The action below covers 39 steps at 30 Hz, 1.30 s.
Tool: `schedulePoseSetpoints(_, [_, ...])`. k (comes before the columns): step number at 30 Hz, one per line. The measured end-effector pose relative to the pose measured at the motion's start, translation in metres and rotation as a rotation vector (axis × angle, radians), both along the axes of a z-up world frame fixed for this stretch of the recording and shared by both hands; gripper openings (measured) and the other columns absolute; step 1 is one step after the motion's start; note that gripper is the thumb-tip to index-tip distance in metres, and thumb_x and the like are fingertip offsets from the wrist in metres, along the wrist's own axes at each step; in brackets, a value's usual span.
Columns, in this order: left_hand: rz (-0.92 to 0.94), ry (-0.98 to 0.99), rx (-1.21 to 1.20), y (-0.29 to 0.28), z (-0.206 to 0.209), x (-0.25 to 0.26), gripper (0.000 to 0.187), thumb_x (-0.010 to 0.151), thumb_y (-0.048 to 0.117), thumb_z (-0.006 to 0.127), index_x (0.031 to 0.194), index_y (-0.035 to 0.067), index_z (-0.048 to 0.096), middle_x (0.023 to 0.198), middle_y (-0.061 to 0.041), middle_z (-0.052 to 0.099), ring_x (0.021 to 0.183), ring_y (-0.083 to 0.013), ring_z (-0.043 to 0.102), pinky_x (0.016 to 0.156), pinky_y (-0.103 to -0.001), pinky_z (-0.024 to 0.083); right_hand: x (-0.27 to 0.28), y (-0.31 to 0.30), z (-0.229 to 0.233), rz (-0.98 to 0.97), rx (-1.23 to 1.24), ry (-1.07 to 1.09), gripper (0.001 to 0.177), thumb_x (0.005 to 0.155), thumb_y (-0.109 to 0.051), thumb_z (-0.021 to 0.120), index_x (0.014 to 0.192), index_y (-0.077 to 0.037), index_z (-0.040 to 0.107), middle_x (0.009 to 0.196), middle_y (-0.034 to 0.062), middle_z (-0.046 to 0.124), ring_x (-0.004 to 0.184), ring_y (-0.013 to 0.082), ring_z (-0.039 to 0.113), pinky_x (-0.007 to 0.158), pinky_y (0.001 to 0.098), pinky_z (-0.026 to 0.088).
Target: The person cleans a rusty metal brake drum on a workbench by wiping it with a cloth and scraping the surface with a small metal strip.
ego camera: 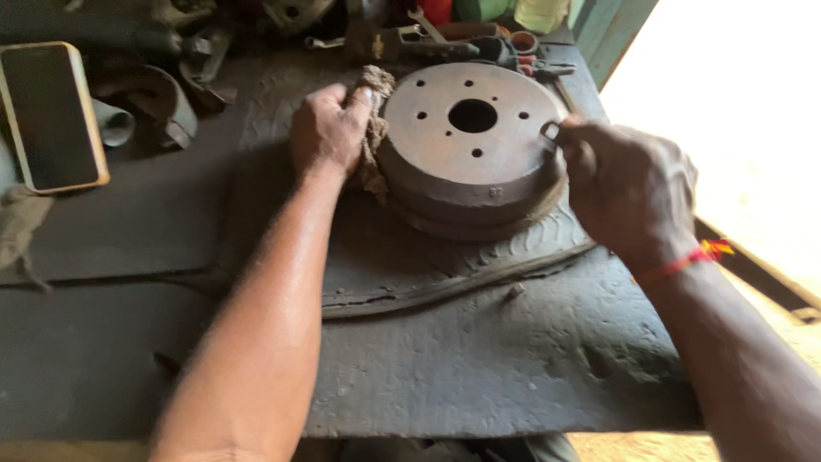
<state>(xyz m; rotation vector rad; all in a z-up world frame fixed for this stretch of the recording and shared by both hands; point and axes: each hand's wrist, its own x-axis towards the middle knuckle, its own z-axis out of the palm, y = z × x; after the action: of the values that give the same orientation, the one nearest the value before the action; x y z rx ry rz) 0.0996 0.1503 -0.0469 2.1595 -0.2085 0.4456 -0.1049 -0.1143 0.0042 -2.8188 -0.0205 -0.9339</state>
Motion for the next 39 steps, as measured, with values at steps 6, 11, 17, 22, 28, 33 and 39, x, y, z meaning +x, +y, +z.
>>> schedulePoseSetpoints(6, [-0.004, -0.026, 0.006, 0.001, -0.005, 0.002, 0.043, 0.089, 0.048, 0.067, 0.077, 0.006, 0.066, 0.076, -0.019, 0.070, 0.070, -0.0385, 0.067, 0.062, -0.049, 0.048, 0.000, 0.003, 0.000, -0.003, -0.059, 0.003, 0.021, 0.110, -0.024, 0.061, 0.115, -0.020, 0.081, 0.087, 0.0064, 0.078, 0.061, 0.0181, 0.070, 0.052, 0.0330, 0.053])
schedulePoseSetpoints(11, [-0.001, -0.031, -0.003, 0.002, -0.010, 0.013, 0.045, 0.089, 0.047, 0.066, 0.073, 0.005, 0.063, 0.071, -0.019, 0.069, 0.066, -0.0372, 0.067, 0.062, -0.048, 0.049, -0.007, 0.018, -0.003, 0.101, -0.119, -0.086, 0.019, 0.113, -0.020, 0.060, 0.116, -0.020, 0.079, 0.089, 0.0085, 0.077, 0.067, 0.0192, 0.071, 0.056, 0.0344, 0.055])
schedulePoseSetpoints(17, [-0.012, -0.074, -0.005, 0.005, -0.019, 0.017, 0.046, 0.089, 0.047, 0.068, 0.075, 0.004, 0.061, 0.073, -0.022, 0.064, 0.067, -0.0393, 0.063, 0.061, -0.049, 0.048, -0.007, 0.015, 0.005, 0.064, -0.044, -0.061, 0.016, 0.111, -0.022, 0.064, 0.118, -0.021, 0.078, 0.087, 0.0076, 0.075, 0.066, 0.0216, 0.072, 0.056, 0.0363, 0.055])
schedulePoseSetpoints(22, [-0.003, -0.046, 0.021, 0.000, -0.013, 0.010, 0.047, 0.090, 0.047, 0.068, 0.076, 0.003, 0.063, 0.076, -0.022, 0.067, 0.070, -0.0419, 0.064, 0.063, -0.050, 0.047, -0.007, 0.019, 0.001, 0.042, -0.112, -0.082, 0.019, 0.107, -0.014, 0.064, 0.117, -0.019, 0.080, 0.088, 0.0077, 0.076, 0.066, 0.0257, 0.070, 0.057, 0.0380, 0.055])
schedulePoseSetpoints(28, [-0.021, -0.061, -0.012, 0.001, -0.005, 0.004, 0.042, 0.088, 0.047, 0.066, 0.078, 0.007, 0.068, 0.075, -0.019, 0.070, 0.071, -0.0378, 0.069, 0.064, -0.048, 0.050, -0.015, 0.022, -0.006, 0.152, -0.005, -0.055, 0.013, 0.108, -0.019, 0.066, 0.112, -0.016, 0.077, 0.081, 0.0094, 0.075, 0.061, 0.0241, 0.071, 0.052, 0.0387, 0.052])
schedulePoseSetpoints(33, [-0.026, -0.020, 0.017, 0.003, 0.002, -0.003, 0.046, 0.091, 0.046, 0.067, 0.078, 0.002, 0.067, 0.075, -0.020, 0.068, 0.071, -0.0389, 0.068, 0.065, -0.049, 0.050, 0.005, -0.018, -0.010, -0.223, 0.165, 0.040, 0.022, 0.105, -0.024, 0.068, 0.122, -0.011, 0.073, 0.081, 0.0149, 0.073, 0.075, 0.0354, 0.071, 0.071, 0.0478, 0.054])
schedulePoseSetpoints(39, [-0.037, -0.170, 0.147, 0.005, 0.041, -0.030, 0.036, 0.094, 0.041, 0.068, 0.084, 0.008, 0.074, 0.076, -0.016, 0.072, 0.073, -0.0363, 0.070, 0.067, -0.048, 0.052, 0.007, -0.030, -0.019, -0.225, 0.281, 0.072, 0.028, 0.098, -0.024, 0.067, 0.123, -0.011, 0.070, 0.088, 0.0148, 0.075, 0.082, 0.0343, 0.074, 0.077, 0.0472, 0.055])
